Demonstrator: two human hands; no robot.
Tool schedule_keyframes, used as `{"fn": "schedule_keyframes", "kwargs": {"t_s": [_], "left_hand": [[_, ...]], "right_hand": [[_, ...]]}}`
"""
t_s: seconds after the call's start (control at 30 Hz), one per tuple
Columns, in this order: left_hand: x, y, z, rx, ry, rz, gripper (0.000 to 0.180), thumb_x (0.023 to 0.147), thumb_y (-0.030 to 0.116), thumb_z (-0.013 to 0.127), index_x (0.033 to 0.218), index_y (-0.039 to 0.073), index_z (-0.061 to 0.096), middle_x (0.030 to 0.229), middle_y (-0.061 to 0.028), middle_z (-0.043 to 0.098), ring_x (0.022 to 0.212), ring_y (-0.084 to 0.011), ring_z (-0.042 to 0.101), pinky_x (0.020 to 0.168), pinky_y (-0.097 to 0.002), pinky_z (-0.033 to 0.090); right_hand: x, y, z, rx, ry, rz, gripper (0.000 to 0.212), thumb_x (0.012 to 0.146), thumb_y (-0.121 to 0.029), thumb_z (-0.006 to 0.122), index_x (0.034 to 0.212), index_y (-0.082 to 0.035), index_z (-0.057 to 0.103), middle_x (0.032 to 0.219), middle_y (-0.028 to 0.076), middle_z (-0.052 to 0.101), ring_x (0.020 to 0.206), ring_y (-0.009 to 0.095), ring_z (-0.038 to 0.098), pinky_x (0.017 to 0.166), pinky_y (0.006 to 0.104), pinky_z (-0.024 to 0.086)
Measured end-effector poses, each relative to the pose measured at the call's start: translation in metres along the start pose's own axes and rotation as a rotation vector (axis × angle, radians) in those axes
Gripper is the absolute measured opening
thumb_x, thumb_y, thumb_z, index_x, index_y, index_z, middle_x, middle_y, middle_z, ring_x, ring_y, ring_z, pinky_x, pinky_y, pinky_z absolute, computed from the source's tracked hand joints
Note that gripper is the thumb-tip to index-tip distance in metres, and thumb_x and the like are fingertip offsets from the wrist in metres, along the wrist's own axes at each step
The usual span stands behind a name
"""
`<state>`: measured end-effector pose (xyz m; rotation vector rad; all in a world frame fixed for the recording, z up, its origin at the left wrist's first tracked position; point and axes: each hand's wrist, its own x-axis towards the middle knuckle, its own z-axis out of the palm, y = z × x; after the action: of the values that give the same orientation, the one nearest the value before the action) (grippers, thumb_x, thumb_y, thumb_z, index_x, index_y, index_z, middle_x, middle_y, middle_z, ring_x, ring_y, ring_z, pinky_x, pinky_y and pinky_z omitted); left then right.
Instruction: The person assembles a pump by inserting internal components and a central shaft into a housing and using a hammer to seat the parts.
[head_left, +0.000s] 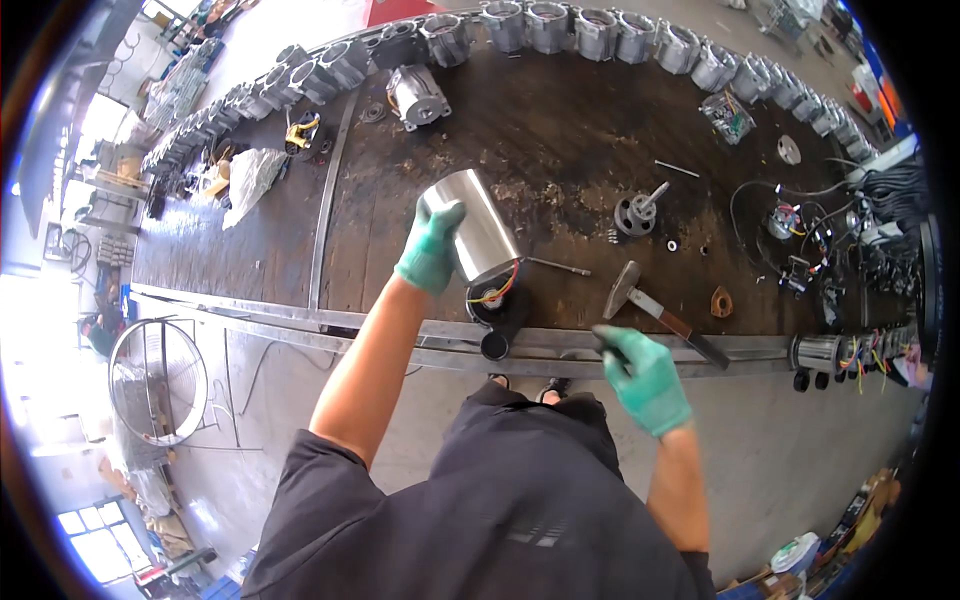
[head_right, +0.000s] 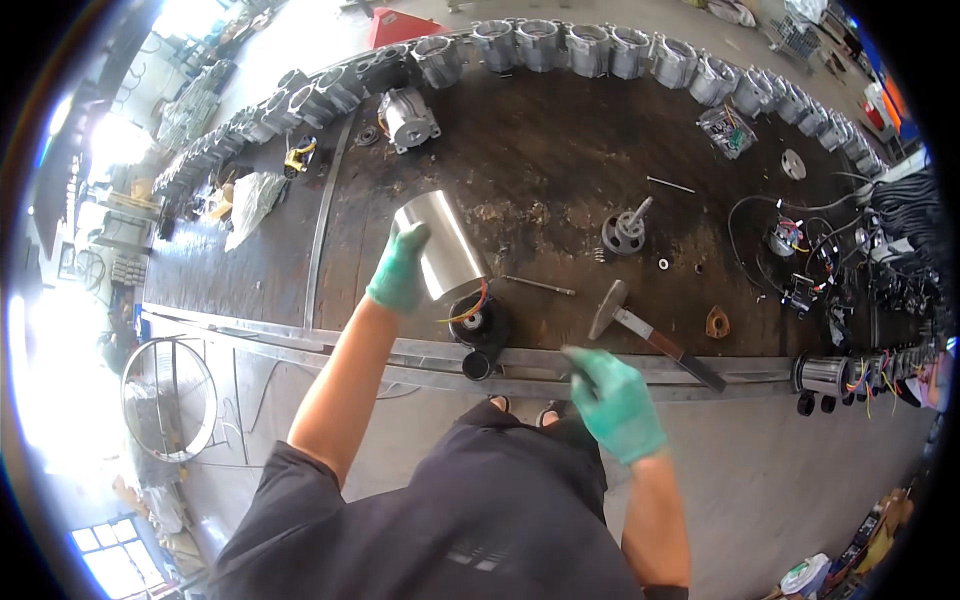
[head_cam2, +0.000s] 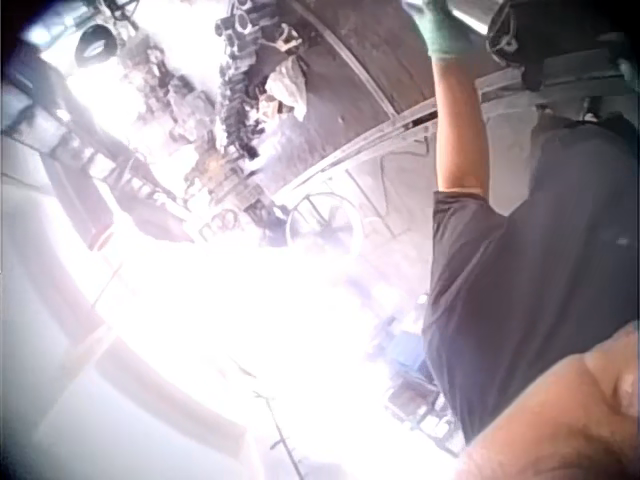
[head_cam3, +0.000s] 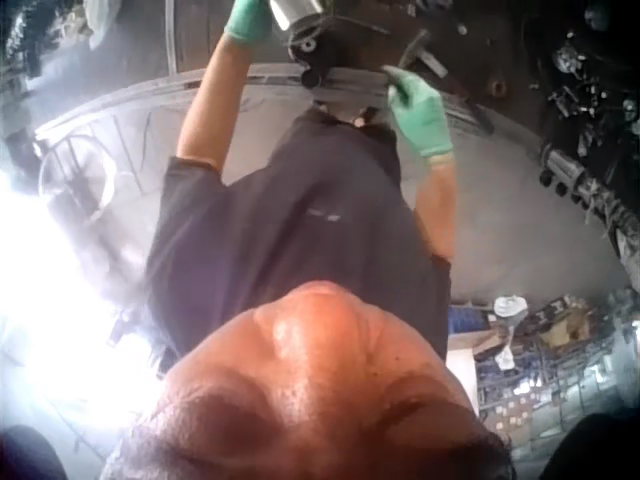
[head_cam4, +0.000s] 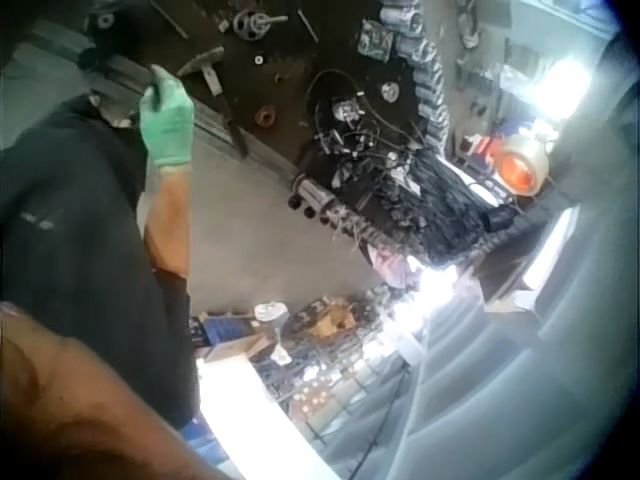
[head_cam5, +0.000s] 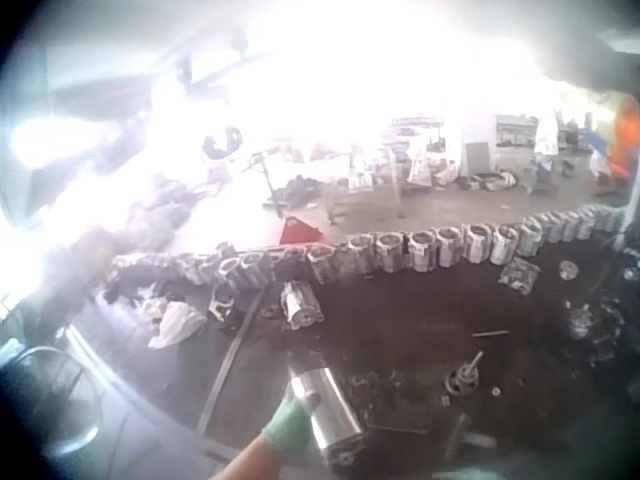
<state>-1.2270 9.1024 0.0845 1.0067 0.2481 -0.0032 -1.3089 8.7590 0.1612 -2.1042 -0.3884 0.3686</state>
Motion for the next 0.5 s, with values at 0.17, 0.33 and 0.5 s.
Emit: {"fn": "schedule_keyframes", "kwargs": {"t_s": [0.17,0.33,0.5], "left_hand": [[-0.049,-0.007,-0.001,-0.328,0.149,-0.087,0.065,0.085,0.051,0.072,0.134,0.012,0.058,0.118,-0.0083,0.069,0.105,-0.0268,0.07,0.095,-0.0451,0.059],[-0.072,-0.013,0.003,-0.468,0.141,-0.004,0.061,0.084,0.053,0.072,0.129,0.012,0.06,0.113,-0.0062,0.069,0.105,-0.026,0.07,0.093,-0.0446,0.059],[-0.085,-0.018,-0.001,-0.545,0.239,-0.052,0.071,0.079,0.059,0.078,0.129,0.013,0.058,0.117,-0.0056,0.068,0.11,-0.0251,0.067,0.097,-0.0433,0.057]], "right_hand": [[0.056,-0.011,0.046,0.339,-0.117,0.109,0.039,0.096,-0.008,0.069,0.134,0.001,0.063,0.116,0.013,0.075,0.107,0.019,0.071,0.096,0.0326,0.055],[0.073,-0.016,0.1,0.801,-0.29,0.218,0.037,0.101,-0.015,0.07,0.133,0.001,0.062,0.122,0.008,0.071,0.109,0.014,0.066,0.093,0.0293,0.054],[0.071,-0.031,0.11,1.018,-0.257,0.377,0.028,0.101,-0.012,0.069,0.125,0.001,0.063,0.115,0.006,0.071,0.106,0.014,0.068,0.088,0.0281,0.056]]}}
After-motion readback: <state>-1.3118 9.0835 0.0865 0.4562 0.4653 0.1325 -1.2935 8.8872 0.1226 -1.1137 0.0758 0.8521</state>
